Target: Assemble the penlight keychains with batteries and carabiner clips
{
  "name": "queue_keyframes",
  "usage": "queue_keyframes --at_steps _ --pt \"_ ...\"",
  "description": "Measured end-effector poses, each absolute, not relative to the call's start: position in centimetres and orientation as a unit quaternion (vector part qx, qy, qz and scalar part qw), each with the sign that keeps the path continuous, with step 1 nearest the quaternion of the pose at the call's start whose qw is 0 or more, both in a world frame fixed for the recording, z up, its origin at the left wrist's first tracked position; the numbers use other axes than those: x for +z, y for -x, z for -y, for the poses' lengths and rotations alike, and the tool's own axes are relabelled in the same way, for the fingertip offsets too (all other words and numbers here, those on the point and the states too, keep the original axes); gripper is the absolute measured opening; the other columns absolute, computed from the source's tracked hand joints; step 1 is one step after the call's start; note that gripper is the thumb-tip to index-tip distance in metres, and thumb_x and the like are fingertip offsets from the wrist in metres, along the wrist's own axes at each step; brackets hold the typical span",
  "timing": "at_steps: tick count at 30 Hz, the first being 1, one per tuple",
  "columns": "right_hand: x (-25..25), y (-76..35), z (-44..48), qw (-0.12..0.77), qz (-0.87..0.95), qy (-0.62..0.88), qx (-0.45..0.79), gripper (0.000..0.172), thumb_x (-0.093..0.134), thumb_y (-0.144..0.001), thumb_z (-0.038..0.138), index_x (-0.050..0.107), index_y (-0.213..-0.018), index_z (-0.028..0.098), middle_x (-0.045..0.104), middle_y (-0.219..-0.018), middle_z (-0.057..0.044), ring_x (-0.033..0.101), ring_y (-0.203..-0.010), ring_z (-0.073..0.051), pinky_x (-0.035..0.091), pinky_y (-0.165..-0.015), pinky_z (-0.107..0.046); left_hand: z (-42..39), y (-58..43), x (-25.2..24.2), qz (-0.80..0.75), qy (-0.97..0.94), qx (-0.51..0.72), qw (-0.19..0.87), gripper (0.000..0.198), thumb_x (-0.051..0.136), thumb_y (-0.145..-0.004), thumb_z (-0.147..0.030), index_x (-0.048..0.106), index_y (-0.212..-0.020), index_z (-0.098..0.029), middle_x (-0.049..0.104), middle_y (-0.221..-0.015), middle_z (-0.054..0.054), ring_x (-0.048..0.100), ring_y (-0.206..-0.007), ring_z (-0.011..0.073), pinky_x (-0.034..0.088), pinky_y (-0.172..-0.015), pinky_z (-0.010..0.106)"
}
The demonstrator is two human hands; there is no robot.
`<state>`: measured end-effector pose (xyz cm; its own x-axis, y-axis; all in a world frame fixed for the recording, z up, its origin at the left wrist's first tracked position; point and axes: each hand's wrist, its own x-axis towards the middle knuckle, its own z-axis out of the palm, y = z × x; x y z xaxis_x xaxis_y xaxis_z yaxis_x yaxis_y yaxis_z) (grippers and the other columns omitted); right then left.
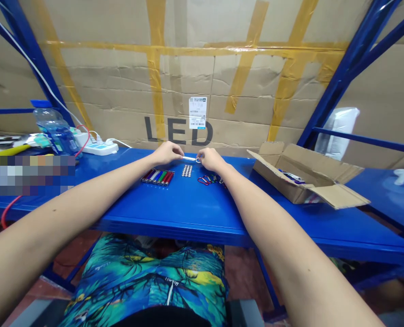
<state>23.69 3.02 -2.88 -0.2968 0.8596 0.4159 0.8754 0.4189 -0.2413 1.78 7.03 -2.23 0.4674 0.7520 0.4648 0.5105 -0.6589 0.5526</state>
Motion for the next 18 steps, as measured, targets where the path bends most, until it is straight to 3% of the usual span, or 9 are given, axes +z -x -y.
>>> queue_keyframes --at_steps 10,18 --pt "-3.0 -23.1 -3.7 0.204 0.812 0.546 0.022 0.025 0.061 -0.079 0.007 0.079 -0.089 0.020 0.077 -0.093 -0.009 0.068 -0.086 -0.023 0.049 -0.079 -0.030 -7.7 -1.9 -3.0 -0.383 -0.851 0.311 0.180 0.008 0.076 -0.058 -0.013 0.074 -0.063 -0.020 0.072 -0.069 0.005 0.064 -0.069 0.0210 0.048 -0.071 0.035" --pt "-2.4 -22.8 -2.2 0.200 0.809 0.551 0.046 0.036 0.055 -0.079 0.011 0.077 -0.106 0.019 0.075 -0.088 -0.009 0.066 -0.079 -0.022 0.049 -0.074 -0.033 -6.9 -1.7 -2.5 -0.381 -0.856 0.301 0.178 0.011 0.074 -0.059 -0.015 0.075 -0.070 -0.018 0.074 -0.076 0.007 0.065 -0.073 0.0222 0.048 -0.072 0.035"
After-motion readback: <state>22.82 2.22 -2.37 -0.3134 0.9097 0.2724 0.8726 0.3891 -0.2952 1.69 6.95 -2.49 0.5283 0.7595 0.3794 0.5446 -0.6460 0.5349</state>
